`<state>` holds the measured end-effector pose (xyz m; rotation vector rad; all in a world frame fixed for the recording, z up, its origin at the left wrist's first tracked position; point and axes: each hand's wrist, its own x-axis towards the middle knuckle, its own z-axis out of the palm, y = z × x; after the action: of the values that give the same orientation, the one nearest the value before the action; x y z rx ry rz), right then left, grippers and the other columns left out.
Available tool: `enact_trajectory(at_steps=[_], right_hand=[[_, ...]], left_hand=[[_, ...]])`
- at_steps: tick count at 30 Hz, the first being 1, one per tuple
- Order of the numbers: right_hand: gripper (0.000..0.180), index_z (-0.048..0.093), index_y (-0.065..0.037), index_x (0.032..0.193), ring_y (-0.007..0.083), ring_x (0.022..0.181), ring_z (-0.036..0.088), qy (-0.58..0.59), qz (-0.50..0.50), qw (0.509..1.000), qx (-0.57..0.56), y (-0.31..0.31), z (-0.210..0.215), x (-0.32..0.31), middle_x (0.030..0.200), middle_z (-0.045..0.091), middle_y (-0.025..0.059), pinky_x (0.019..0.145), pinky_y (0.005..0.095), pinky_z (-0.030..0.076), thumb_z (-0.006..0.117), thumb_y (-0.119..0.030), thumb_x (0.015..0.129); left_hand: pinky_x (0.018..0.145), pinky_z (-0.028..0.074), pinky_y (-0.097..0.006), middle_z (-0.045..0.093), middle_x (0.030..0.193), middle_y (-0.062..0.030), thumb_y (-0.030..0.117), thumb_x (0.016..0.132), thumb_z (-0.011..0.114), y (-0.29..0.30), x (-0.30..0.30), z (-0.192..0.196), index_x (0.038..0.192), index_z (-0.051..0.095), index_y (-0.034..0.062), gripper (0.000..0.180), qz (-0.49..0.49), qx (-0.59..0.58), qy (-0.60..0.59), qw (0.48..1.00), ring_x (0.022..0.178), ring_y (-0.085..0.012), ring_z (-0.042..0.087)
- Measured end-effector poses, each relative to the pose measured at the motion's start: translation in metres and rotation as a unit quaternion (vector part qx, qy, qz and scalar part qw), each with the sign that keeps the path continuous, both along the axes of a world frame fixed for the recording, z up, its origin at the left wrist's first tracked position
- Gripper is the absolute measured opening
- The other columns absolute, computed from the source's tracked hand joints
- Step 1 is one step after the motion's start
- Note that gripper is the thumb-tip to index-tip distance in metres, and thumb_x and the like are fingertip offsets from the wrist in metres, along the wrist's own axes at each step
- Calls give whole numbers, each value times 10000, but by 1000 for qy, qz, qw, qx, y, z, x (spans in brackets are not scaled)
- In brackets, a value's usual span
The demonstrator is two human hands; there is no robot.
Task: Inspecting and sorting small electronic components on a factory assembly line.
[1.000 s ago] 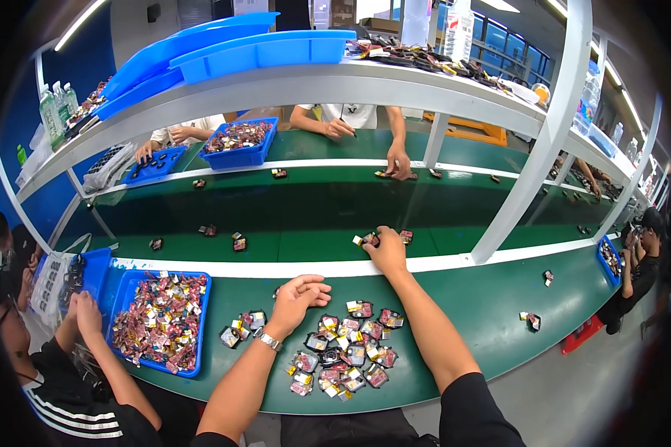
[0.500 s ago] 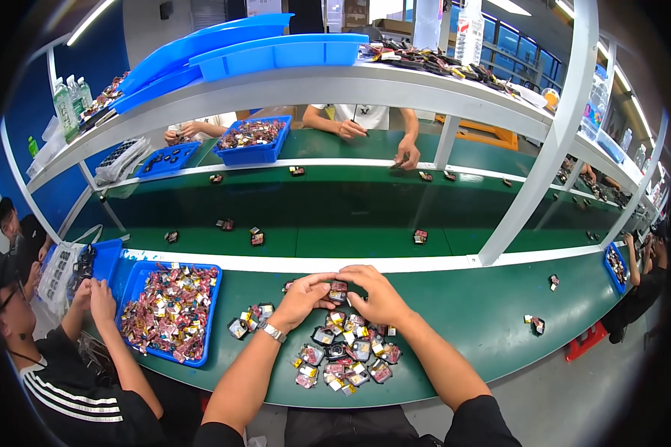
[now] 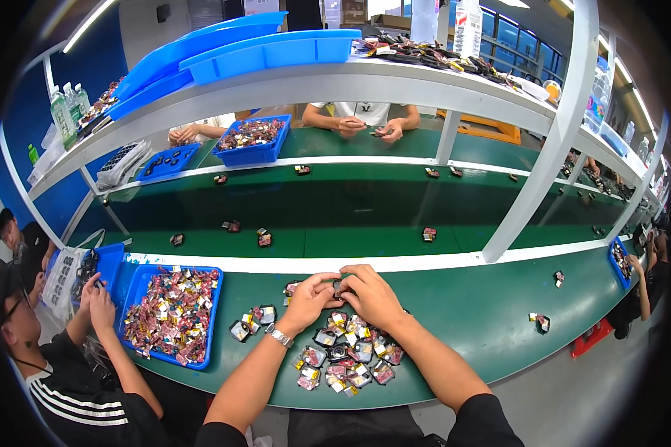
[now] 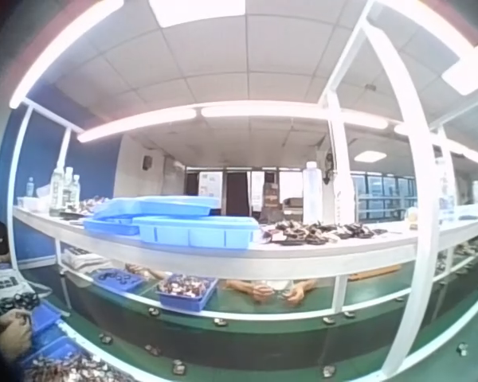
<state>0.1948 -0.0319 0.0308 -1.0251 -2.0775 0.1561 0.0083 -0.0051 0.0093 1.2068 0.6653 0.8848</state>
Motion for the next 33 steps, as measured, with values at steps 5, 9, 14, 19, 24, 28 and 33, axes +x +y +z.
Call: enact_trajectory(at_steps=[5, 9, 14, 19, 24, 28, 33], right_hand=[[205, 568, -56, 889, 303, 1053, 541, -19, -11, 1000, 8, -3, 4, 1, 1132, 564, 99, 887, 394, 468, 699, -49, 732], [184, 570, -53, 880, 298, 1075, 534, -37, 21, 999, 16, -1, 4, 5, 1121, 562, 96, 900, 397, 460, 692, -64, 743], [146, 602, -60, 869, 299, 1087, 530, -14, 24, 999, -22, 0, -2, 8, 1132, 563, 94, 911, 395, 456, 693, -80, 758], [101, 654, -69, 870, 295, 1082, 534, 26, 10, 999, -32, -2, -8, 4, 1123, 583, 91, 916, 382, 455, 682, -89, 775], [99, 673, -57, 867, 295, 1078, 539, 73, -17, 996, -52, -4, -8, -2, 1121, 603, 90, 927, 374, 451, 672, -113, 785], [111, 677, -48, 864, 296, 1092, 535, 73, -14, 994, -78, -4, -7, 0, 1146, 601, 90, 945, 384, 441, 664, -137, 798], [126, 687, -44, 880, 298, 1120, 525, 81, 17, 991, -103, -8, -5, 3, 1152, 605, 104, 974, 390, 423, 657, -143, 809]], left_hand=[[858, 564, -287, 613, 1126, -128, 22, 978, 442, -1, 2, -3, 1271, 475, -23, 298, -3, 3, -7, 1000, 1011, -170, 624], [857, 562, -284, 614, 1124, -125, 18, 977, 435, -1, 1, -5, 1263, 478, -19, 291, -5, 8, 6, 1000, 1015, -166, 621], [869, 556, -286, 609, 1133, -121, 19, 976, 433, -1, 0, -5, 1272, 470, -10, 300, -14, 6, 17, 1000, 1014, -162, 619], [902, 541, -305, 583, 1178, -131, -24, 947, 463, 1, -3, 2, 1280, 462, -15, 334, -40, -6, -9, 999, 1048, -173, 605], [930, 534, -319, 570, 1202, -142, -31, 915, 522, 1, -7, 1, 1304, 454, -14, 395, -55, 6, -13, 998, 1067, -178, 599], [924, 538, -318, 564, 1213, -127, -7, 928, 521, 1, -7, -1, 1309, 457, -9, 387, -56, 0, -6, 998, 1091, -180, 587], [896, 553, -308, 567, 1203, -109, 21, 952, 503, 1, -5, -1, 1268, 491, 6, 316, -47, 1, 13, 999, 1088, -176, 589]])
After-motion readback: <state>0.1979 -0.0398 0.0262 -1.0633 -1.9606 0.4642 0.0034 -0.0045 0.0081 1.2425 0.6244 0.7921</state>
